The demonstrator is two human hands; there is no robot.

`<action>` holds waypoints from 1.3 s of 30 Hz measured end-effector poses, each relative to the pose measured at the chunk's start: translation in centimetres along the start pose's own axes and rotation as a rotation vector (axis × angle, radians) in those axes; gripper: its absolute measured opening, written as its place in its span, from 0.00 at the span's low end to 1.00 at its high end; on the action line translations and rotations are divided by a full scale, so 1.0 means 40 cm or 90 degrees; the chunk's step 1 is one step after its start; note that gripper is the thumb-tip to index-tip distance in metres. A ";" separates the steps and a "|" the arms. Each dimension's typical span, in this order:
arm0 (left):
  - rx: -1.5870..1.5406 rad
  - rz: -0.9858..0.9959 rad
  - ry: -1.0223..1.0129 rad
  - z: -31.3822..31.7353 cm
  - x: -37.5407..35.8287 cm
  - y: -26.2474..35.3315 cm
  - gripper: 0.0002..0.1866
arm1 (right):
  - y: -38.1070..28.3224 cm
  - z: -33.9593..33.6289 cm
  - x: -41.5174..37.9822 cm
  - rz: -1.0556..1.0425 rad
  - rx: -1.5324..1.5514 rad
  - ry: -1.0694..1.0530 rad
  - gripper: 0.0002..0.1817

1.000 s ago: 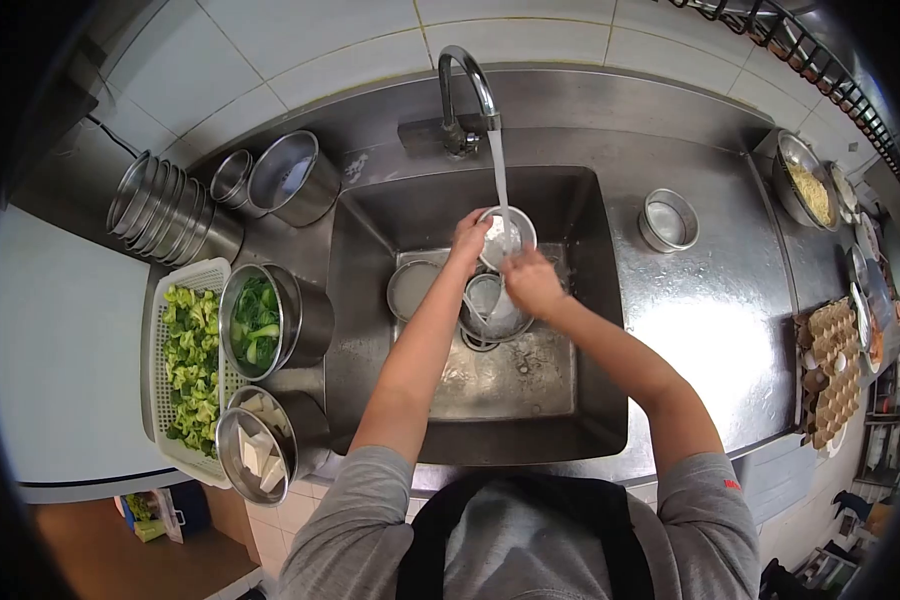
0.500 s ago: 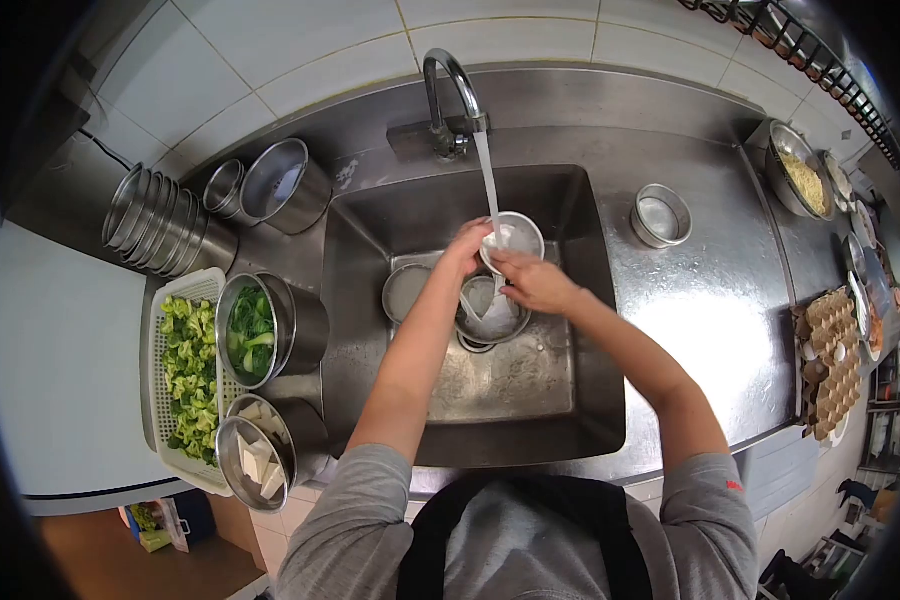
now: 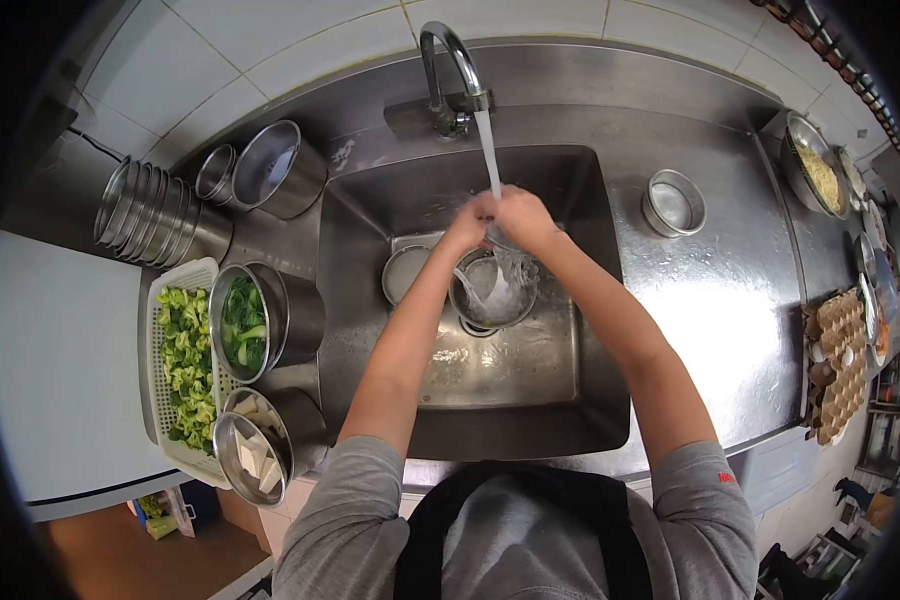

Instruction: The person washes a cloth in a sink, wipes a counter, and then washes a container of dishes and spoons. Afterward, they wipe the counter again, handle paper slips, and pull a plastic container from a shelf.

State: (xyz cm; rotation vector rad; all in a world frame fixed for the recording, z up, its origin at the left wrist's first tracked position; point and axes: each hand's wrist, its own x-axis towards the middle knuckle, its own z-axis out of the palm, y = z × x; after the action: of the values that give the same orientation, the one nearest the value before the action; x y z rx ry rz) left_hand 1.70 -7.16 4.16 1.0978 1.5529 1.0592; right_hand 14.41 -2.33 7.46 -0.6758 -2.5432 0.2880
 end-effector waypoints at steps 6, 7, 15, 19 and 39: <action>-0.398 -0.206 0.133 0.011 0.005 -0.111 0.16 | -0.021 0.106 -0.038 0.550 0.418 0.368 0.10; -0.513 -0.242 0.150 0.034 0.003 -0.135 0.16 | -0.026 0.136 -0.052 0.605 0.456 0.322 0.10; -0.321 -0.236 -0.312 0.062 0.022 -0.265 0.23 | 0.020 -0.151 -0.113 0.237 -0.015 0.107 0.24; 0.579 -0.203 -0.303 0.028 0.124 -0.422 0.20 | 0.162 -0.353 -0.172 0.362 -0.003 0.295 0.14; 0.813 0.153 -0.026 0.021 -0.028 -0.465 0.07 | 0.256 -0.440 -0.197 0.301 -0.350 0.386 0.22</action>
State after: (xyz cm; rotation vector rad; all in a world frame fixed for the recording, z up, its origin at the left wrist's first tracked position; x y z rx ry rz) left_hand -0.34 -12.38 -13.63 2.1407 2.1110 0.0327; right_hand 33.51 3.71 16.11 -1.3358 -1.8459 -0.4289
